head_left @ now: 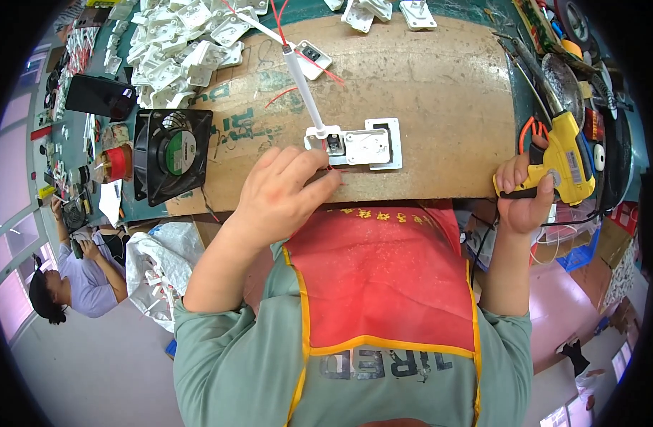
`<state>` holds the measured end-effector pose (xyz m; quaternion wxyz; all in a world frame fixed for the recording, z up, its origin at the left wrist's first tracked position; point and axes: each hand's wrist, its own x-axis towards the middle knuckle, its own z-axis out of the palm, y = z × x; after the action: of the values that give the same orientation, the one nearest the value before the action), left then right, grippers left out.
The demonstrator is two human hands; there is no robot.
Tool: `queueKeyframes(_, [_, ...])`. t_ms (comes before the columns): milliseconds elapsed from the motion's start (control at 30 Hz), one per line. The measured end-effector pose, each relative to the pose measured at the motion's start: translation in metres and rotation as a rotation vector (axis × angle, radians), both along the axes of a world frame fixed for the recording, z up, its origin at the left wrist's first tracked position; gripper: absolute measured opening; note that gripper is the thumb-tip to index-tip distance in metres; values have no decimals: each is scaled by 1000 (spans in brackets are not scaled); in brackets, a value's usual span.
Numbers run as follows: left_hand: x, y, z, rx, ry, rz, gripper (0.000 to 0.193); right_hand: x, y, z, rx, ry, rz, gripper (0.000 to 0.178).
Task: Soldering electronic wires and components onto small circuit boards/housings at an industrial workbench.
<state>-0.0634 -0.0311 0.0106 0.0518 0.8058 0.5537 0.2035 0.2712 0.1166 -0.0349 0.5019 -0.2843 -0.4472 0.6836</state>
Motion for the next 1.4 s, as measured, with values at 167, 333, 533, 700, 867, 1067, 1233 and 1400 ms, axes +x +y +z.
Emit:
queueKeyframes(167, [5,2,-1,23,-129,94,21,0,-1,1,-1,-13,-14,67])
queueKeyframes(333, [18,5,4,111,-318,491,12,2,-5,1,17,-41,-16,68])
queueKeyframes(533, [35,19,-15,67,-481,507,11,-2,-33,11,-16,-112,85,83])
queueKeyframes(700, [42,29,-14,57,-391,461,11,8,-64,26,-209,-192,221,92])
queueKeyframes(867, [43,31,-13,52,-339,461,9,22,-71,26,-221,-192,397,75])
queueKeyframes(1067, [45,31,-16,77,-407,445,9,22,-76,31,-295,-187,404,77])
queueKeyframes(1233, [44,31,-18,99,-420,429,9,24,-76,26,-291,-189,413,73])
queueKeyframes(1400, [44,32,-21,107,-441,424,8,22,-77,25,-290,-180,391,71])
